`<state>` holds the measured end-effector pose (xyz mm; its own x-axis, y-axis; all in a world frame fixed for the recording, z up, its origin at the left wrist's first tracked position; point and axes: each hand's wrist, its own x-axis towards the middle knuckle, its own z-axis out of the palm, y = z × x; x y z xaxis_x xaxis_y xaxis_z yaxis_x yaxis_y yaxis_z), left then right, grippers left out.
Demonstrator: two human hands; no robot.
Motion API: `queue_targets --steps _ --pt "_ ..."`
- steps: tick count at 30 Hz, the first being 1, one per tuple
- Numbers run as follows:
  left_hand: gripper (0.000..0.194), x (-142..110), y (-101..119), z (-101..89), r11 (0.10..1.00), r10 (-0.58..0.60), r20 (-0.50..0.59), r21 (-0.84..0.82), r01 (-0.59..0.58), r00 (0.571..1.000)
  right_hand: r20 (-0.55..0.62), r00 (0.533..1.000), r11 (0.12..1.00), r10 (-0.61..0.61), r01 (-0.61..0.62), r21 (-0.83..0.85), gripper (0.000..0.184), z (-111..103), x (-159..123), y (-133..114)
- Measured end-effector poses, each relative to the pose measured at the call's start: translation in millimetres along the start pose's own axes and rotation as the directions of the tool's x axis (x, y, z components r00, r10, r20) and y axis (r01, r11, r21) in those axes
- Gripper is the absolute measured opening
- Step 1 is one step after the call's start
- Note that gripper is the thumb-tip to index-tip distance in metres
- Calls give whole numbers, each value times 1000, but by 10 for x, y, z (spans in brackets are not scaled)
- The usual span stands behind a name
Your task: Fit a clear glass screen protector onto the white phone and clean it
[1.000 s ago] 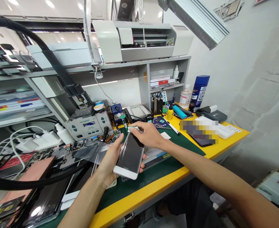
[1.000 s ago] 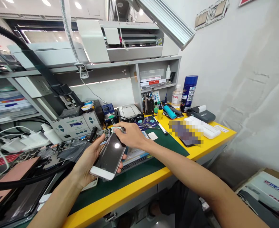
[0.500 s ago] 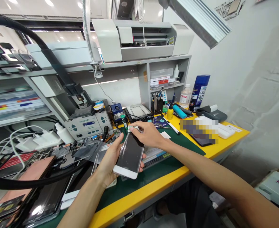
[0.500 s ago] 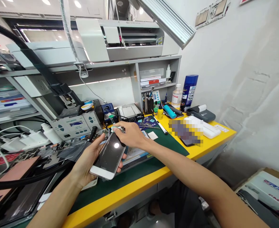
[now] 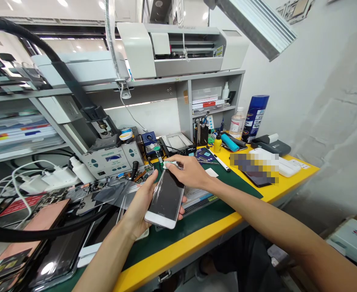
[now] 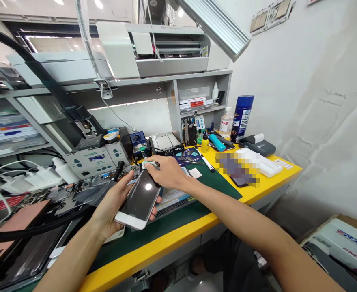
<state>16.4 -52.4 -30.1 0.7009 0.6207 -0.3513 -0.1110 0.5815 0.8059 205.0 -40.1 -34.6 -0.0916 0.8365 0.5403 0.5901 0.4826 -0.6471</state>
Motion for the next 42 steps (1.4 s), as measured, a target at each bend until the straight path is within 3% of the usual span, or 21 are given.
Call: queue_targets --steps 21,42 --pt "56 -43 38 94 1000 -7 -26 3 7 1000 13 1000 1000 -7 7 3 32 -20 -9 -21" --pt "57 -27 28 67 1000 -17 -1 -18 17 1000 13 1000 1000 -14 14 6 32 -12 -14 -7"
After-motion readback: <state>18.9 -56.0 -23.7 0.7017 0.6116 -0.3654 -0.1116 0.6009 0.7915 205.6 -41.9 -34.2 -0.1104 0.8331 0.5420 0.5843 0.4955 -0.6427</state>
